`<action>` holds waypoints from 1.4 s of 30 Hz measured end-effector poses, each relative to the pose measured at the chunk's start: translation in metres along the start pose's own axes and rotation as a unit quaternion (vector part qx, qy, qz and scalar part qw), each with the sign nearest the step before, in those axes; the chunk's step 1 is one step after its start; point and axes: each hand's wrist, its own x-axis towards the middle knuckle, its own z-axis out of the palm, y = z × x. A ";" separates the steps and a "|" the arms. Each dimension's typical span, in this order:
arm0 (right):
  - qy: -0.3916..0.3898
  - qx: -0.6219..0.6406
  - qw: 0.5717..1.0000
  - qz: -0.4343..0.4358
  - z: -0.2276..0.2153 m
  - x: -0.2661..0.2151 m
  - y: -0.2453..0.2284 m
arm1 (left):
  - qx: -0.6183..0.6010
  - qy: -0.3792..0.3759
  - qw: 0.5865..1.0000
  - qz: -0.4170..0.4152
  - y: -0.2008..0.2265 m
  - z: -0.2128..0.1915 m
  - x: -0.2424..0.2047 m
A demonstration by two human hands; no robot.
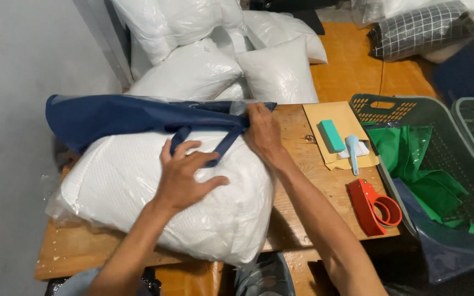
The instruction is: The person places a white pillow wrapped in plastic into a blue reusable bag, folds the bag's flaps over the pillow, and smooths the surface. They then use a green sponge to rub a white paper label onto the pillow's plastic wrap and adjust the label's position.
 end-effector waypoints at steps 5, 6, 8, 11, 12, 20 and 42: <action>-0.057 0.003 0.994 0.093 0.017 -0.029 0.058 | 0.001 -0.012 0.999 -0.034 -0.003 0.005 -0.011; -0.086 0.025 0.987 0.134 0.019 -0.034 0.069 | 0.023 -0.001 0.999 -0.027 -0.006 0.010 -0.013; -0.095 0.044 0.980 0.171 0.031 -0.061 0.083 | 0.030 0.007 0.999 -0.026 -0.005 0.013 -0.015; -0.102 0.124 0.960 0.231 0.028 -0.095 0.073 | 0.040 0.020 0.999 -0.030 -0.002 0.015 -0.015; -0.097 0.181 0.946 0.252 0.023 -0.105 0.063 | 0.042 0.026 0.998 -0.031 0.000 0.015 -0.015; -0.002 0.371 0.837 0.402 0.056 -0.162 0.079 | 0.112 0.080 0.990 -0.010 0.006 0.014 -0.018; 0.167 0.150 0.958 0.181 -0.051 -0.178 -0.017 | 0.241 -0.078 0.967 -0.008 0.118 0.060 -0.042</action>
